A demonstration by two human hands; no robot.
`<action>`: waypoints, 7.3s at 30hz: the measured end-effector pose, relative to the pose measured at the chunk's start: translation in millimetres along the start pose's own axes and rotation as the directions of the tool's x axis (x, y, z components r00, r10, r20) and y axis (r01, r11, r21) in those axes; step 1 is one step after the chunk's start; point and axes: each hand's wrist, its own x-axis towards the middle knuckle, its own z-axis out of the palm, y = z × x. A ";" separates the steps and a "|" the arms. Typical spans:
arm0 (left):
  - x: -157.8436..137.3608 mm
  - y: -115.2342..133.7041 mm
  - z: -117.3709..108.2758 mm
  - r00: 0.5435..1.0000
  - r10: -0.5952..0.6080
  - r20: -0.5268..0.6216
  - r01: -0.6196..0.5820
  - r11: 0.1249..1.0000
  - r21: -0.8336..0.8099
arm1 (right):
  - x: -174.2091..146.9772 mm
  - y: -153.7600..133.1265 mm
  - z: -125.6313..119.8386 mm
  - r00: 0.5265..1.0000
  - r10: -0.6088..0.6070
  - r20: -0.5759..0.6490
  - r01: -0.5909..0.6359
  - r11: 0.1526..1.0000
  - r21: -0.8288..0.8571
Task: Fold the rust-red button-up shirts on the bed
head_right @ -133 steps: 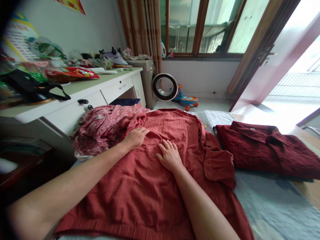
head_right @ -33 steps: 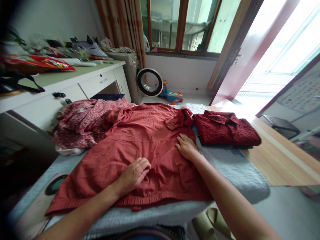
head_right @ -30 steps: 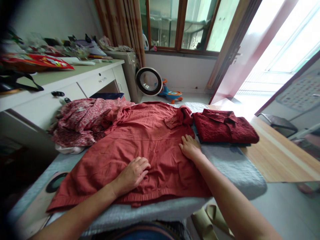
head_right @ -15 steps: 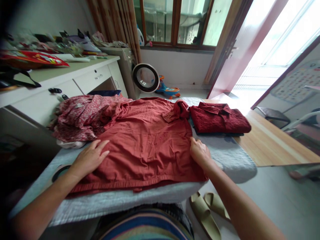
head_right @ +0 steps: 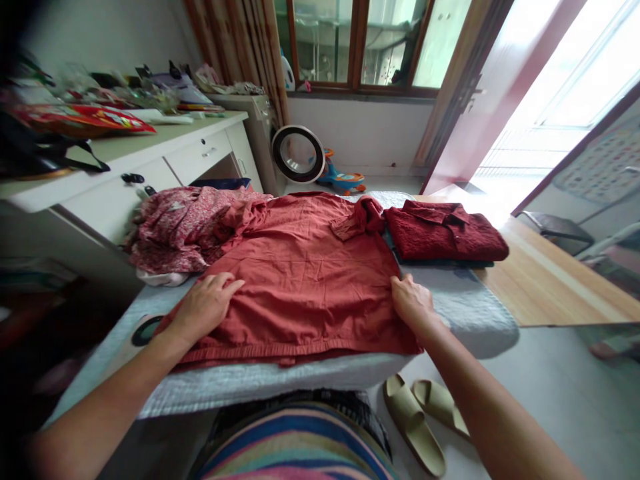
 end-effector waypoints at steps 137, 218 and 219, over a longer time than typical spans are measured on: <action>36.1 79.5 17.9 0.998 0.042 0.054 -0.020 0.937 -0.350 | -4.5 -110.7 20.8 0.879 -0.352 -0.320 0.440 0.859 0.261; -0.9 126.5 8.2 0.985 0.171 0.025 -0.161 0.962 -0.219 | -18.7 20.2 10.9 0.946 0.140 -0.291 -0.114 0.988 0.103; 5.3 127.0 5.9 0.985 0.172 0.010 -0.166 0.962 -0.215 | -23.2 23.0 9.8 0.958 0.155 -0.241 -0.140 0.987 0.077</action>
